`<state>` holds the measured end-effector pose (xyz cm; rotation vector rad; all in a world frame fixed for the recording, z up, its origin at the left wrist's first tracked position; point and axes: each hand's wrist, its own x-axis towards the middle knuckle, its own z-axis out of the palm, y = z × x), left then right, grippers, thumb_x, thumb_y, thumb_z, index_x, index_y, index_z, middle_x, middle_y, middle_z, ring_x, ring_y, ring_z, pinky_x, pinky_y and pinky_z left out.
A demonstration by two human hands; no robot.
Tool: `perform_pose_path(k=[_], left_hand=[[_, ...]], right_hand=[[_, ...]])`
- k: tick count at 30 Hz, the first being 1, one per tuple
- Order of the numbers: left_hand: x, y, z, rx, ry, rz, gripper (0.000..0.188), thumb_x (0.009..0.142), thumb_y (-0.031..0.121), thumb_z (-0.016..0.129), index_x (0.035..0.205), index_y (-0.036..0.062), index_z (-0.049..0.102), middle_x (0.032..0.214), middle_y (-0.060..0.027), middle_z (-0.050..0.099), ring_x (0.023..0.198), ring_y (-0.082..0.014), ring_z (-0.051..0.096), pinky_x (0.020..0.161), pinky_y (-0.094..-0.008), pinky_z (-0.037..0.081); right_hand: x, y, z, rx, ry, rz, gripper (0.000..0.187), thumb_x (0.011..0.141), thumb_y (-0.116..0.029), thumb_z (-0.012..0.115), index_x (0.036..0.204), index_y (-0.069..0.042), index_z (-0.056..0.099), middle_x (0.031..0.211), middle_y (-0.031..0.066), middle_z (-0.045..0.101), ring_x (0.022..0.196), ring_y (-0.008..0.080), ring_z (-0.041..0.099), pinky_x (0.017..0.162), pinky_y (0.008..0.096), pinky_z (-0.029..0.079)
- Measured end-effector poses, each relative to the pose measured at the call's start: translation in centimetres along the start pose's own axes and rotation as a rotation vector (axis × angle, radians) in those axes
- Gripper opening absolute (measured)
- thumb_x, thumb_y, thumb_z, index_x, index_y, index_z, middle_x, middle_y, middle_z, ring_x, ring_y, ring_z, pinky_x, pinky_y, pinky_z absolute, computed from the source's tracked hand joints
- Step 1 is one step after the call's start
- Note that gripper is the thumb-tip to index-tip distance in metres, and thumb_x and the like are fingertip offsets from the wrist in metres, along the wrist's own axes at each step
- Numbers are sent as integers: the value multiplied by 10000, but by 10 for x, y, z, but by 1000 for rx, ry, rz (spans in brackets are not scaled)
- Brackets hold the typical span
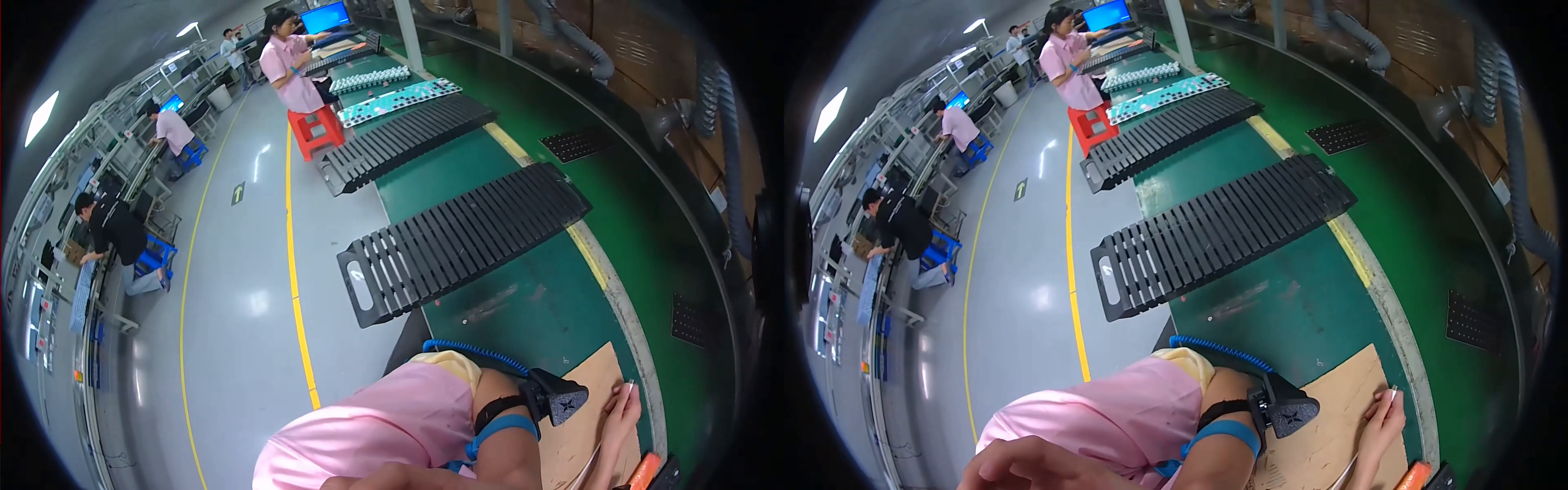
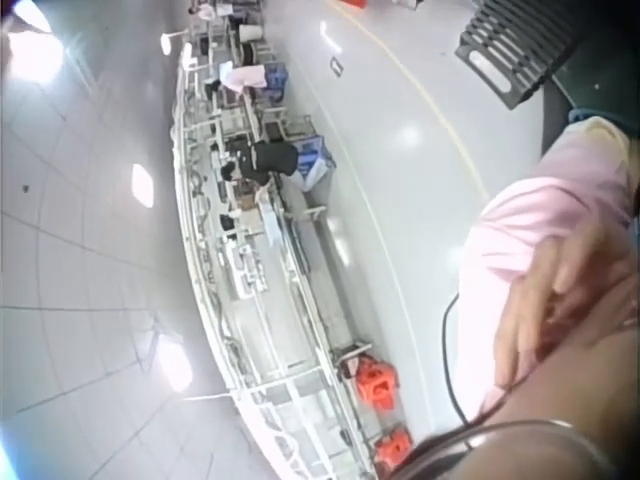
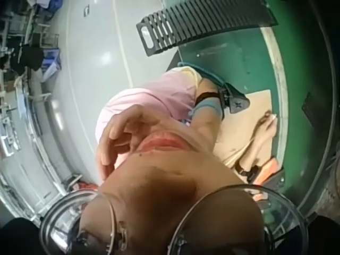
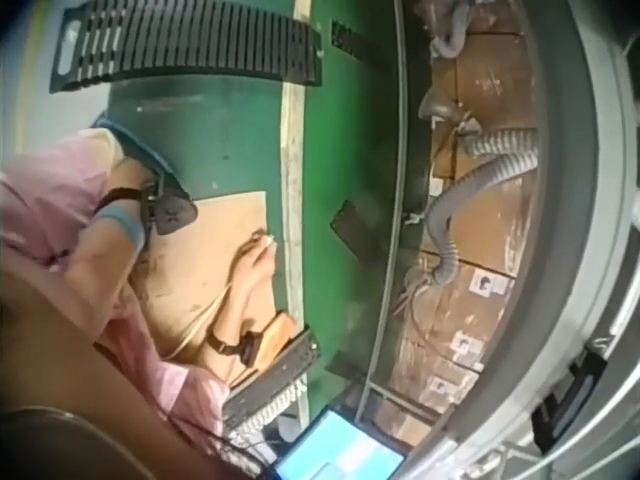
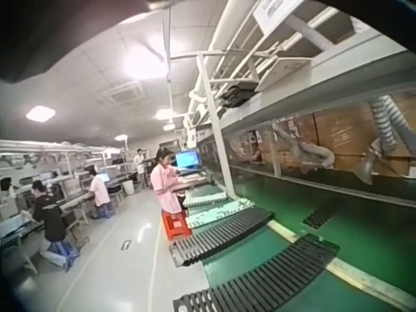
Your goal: The person connects a keyboard PCB to a monitor with a USB cable, then inspects the RGB LEDs on the PCB.
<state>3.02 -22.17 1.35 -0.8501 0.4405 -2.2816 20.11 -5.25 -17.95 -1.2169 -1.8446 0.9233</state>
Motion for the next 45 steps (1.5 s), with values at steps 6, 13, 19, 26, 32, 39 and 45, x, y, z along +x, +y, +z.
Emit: perform_pose_path(k=[6,13,19,26,32,39,45], left_hand=[[22,-55,50,-592,470,482,652,703,602,286,1054,87,478,1024,-122,506,975,-227,462,885,-356,283],[7,-77,-37,-42,18,-249,238,744,177,441,920,17,446,935,-93,476,905,-203,436,841,-315,308],[-98,-173,-72,520,-178,-668,508,905,288,245,486,41,392,719,-123,521,746,-186,466,712,-284,334],[-265,-165,-128,764,-270,-1490,323,833,216,354,580,42,454,470,-28,395,432,-120,385,436,-273,329],[-297,-104,-93,876,-1170,-1396,225,715,149,434,595,2,555,587,-163,547,577,-286,555,551,-364,429],[-268,-98,-124,775,-2062,-1150,201,645,187,504,576,31,609,635,-169,587,627,-301,589,571,-381,454],[-231,-95,-145,955,-2080,-1158,142,606,157,536,575,40,610,635,-166,587,625,-292,591,553,-372,452]], right_hand=[[-7,-11,3,-55,6,-41,270,894,-184,391,694,-17,459,479,-13,364,402,37,333,376,205,249],[-2,-12,-2,-151,47,-72,260,879,-143,387,673,-4,461,442,44,412,377,109,406,385,256,304],[-2,-16,1,-175,26,-40,265,879,-156,386,682,-6,476,444,58,431,383,133,433,398,268,325],[-5,-23,2,-169,10,-50,272,879,-170,389,685,-8,490,445,68,452,393,155,463,408,285,337],[-4,-18,-4,-261,43,-55,270,878,-177,387,688,-19,498,450,72,460,399,175,473,415,296,344],[-1,-18,0,-236,38,-100,268,879,-189,386,698,-30,504,449,68,458,398,183,471,418,295,343],[-1,-23,-2,-237,12,-65,268,881,-195,383,706,-32,503,447,64,458,397,166,470,419,282,342]])
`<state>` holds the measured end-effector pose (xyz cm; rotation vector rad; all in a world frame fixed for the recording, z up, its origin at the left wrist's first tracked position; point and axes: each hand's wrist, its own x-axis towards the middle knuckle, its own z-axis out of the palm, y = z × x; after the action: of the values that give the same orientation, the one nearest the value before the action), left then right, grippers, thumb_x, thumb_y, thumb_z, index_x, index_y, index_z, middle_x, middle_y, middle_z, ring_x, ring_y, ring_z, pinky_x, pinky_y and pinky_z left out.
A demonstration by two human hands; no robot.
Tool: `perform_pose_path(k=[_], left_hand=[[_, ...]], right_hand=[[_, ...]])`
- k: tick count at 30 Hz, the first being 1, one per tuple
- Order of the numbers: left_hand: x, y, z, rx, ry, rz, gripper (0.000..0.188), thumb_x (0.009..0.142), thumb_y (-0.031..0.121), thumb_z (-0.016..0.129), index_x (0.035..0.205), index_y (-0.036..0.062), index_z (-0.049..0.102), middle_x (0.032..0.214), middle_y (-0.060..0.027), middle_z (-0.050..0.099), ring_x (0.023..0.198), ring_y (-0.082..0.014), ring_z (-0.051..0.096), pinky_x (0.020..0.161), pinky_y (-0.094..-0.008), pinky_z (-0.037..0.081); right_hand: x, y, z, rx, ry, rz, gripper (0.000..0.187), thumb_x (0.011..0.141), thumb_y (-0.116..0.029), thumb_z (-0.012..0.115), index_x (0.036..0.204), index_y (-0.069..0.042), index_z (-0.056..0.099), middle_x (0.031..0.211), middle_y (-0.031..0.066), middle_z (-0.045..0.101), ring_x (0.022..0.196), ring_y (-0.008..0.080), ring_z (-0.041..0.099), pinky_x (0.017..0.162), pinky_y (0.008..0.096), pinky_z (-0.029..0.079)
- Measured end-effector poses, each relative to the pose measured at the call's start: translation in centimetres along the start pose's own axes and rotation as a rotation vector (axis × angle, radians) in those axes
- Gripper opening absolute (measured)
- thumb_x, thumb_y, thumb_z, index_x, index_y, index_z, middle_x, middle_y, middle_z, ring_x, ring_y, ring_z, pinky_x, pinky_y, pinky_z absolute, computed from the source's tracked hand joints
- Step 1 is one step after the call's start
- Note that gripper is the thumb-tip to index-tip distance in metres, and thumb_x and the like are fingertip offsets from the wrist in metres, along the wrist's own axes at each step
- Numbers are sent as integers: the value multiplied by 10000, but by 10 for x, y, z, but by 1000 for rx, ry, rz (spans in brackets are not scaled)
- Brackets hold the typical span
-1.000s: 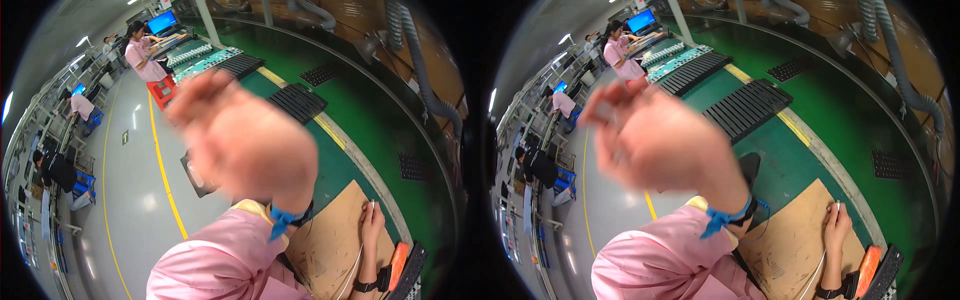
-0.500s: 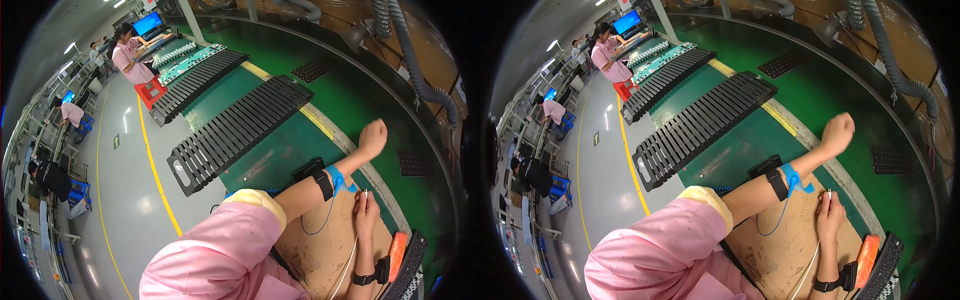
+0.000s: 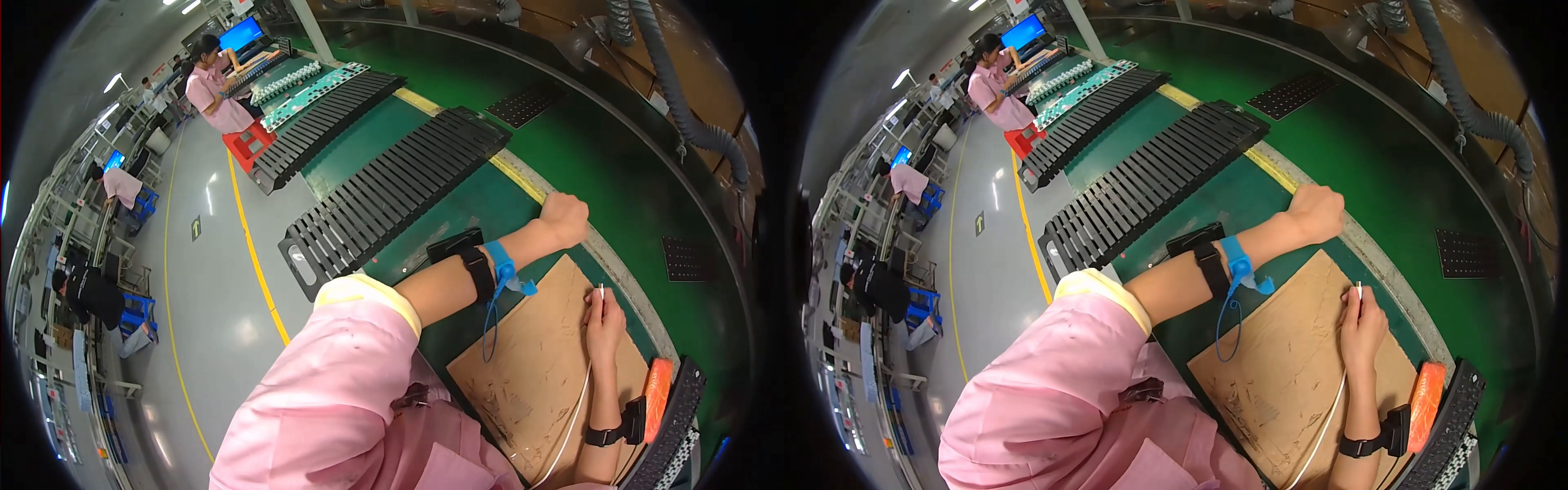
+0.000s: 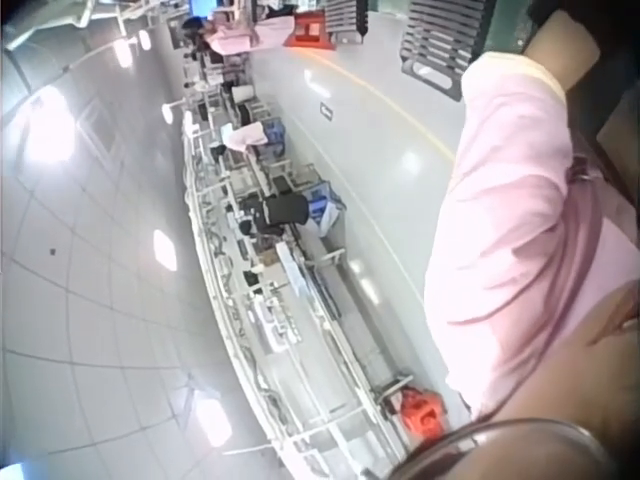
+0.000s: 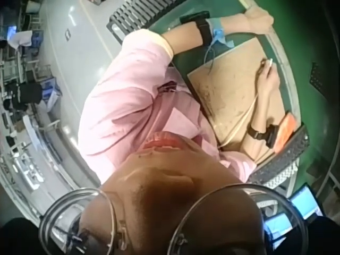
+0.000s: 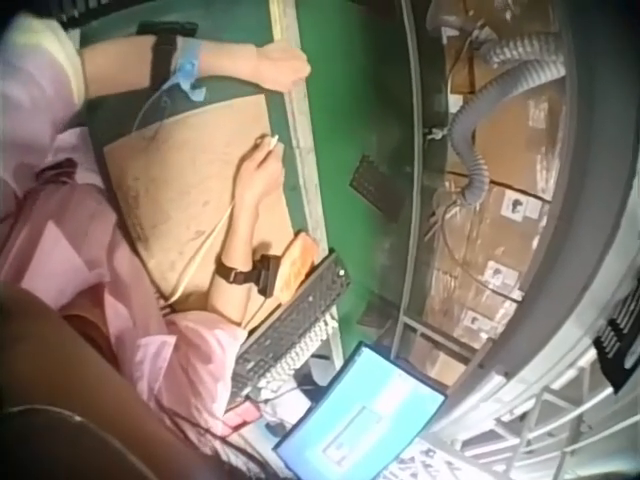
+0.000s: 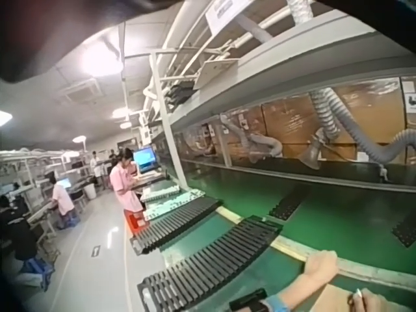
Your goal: The person connects a keyboard PCB to a monitor with a USB cable, then inspects the RGB LEDs on the PCB.
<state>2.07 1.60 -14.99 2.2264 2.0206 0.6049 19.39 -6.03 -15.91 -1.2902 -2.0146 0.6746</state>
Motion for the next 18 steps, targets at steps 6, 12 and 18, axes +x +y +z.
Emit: perform_pose_path(k=[6,12,18], left_hand=[[-33,8,0,-93,178,194,65,576,90,542,533,50,570,590,-149,567,569,-295,567,516,-384,433],[-57,29,-36,-286,472,217,94,577,72,528,486,57,512,529,-133,532,497,-295,526,471,-389,407],[-88,50,-42,-512,304,373,102,559,68,507,467,35,476,461,-135,484,436,-292,493,426,-384,378]], right_hand=[[-2,2,1,14,-2,10,272,882,-195,384,703,-28,502,447,63,457,395,154,463,413,283,338],[-2,4,6,17,12,27,260,878,-181,397,703,-18,499,453,73,454,395,164,454,419,294,341],[0,11,5,-2,50,-44,261,876,-179,400,696,-14,493,461,85,451,403,178,447,431,303,342]])
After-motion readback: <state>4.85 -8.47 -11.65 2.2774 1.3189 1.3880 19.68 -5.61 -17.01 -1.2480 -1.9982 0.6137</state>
